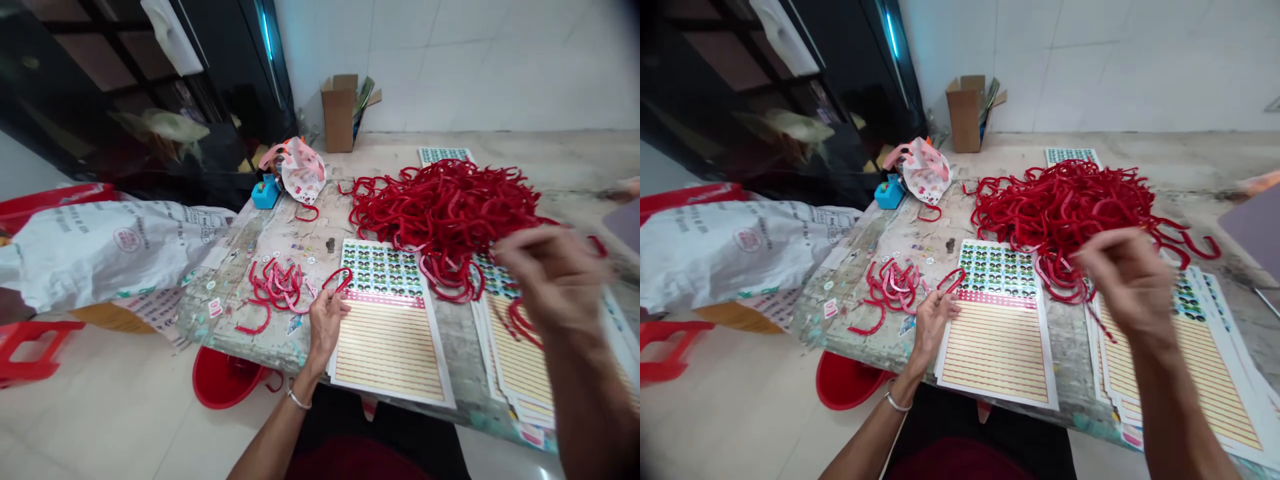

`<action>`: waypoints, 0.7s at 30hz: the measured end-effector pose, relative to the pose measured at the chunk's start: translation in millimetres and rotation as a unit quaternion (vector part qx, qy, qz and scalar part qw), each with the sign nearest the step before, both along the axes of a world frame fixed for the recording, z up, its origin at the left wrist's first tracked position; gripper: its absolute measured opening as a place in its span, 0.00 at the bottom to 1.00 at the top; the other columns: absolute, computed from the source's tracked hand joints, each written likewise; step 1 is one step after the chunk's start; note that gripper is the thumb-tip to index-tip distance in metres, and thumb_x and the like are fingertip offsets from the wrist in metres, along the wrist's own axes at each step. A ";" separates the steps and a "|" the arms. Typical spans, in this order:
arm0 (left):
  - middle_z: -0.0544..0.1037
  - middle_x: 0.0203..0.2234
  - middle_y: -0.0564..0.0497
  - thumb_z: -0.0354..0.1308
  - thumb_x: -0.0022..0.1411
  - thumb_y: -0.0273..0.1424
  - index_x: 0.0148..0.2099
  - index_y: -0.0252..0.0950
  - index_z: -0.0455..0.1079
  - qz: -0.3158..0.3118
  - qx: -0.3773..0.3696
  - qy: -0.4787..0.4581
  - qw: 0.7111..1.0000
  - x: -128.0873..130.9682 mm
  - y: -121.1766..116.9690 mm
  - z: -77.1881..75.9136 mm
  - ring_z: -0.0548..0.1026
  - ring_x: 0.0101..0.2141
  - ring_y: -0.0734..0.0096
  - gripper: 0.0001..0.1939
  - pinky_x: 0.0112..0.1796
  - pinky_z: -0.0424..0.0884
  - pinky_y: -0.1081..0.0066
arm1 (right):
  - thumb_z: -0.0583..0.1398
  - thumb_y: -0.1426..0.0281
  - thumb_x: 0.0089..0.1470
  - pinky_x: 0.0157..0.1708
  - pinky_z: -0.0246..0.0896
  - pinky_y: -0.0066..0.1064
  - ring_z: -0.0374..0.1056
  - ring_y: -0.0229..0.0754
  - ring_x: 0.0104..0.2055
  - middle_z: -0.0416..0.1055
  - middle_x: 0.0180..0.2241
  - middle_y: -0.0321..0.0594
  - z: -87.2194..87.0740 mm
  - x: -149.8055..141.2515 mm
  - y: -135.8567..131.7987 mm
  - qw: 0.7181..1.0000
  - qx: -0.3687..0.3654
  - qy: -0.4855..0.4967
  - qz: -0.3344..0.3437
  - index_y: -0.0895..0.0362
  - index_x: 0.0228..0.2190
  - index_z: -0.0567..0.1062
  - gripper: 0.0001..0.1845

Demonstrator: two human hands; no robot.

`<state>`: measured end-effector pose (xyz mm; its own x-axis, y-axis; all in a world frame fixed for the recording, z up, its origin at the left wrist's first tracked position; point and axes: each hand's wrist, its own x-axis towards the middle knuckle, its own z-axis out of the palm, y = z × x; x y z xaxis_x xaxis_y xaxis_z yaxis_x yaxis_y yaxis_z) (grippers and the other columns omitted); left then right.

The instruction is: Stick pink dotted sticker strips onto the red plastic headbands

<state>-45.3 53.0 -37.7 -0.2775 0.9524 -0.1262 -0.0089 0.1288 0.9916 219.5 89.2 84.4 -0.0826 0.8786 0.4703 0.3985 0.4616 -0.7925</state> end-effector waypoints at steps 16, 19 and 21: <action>0.75 0.30 0.49 0.55 0.60 0.34 0.35 0.34 0.70 -0.087 0.040 -0.145 0.985 21.3 -27.2 71.0 0.73 0.34 0.70 0.08 0.37 0.67 0.73 | 0.56 0.59 0.55 0.35 0.49 0.40 0.60 0.47 0.31 0.66 0.26 0.41 -27.5 -71.9 -25.9 0.900 0.140 -0.414 -0.007 0.55 0.28 0.64 0.13; 0.74 0.29 0.50 0.55 0.61 0.33 0.35 0.34 0.70 -0.065 0.069 -0.156 0.983 21.4 -26.1 70.4 0.72 0.34 0.72 0.07 0.39 0.67 0.73 | 0.59 0.55 0.52 0.31 0.52 0.37 0.60 0.46 0.29 0.66 0.26 0.41 -56.1 -67.1 -34.5 0.937 0.066 -0.341 -0.034 0.56 0.29 0.65 0.17; 0.75 0.30 0.50 0.55 0.61 0.32 0.35 0.34 0.70 -0.054 0.077 -0.180 0.979 21.7 -25.0 70.7 0.73 0.34 0.72 0.07 0.40 0.67 0.72 | 0.59 0.58 0.53 0.31 0.55 0.37 0.62 0.46 0.31 0.67 0.29 0.43 -83.0 -66.9 -43.6 0.957 -0.003 -0.290 0.018 0.57 0.31 0.67 0.15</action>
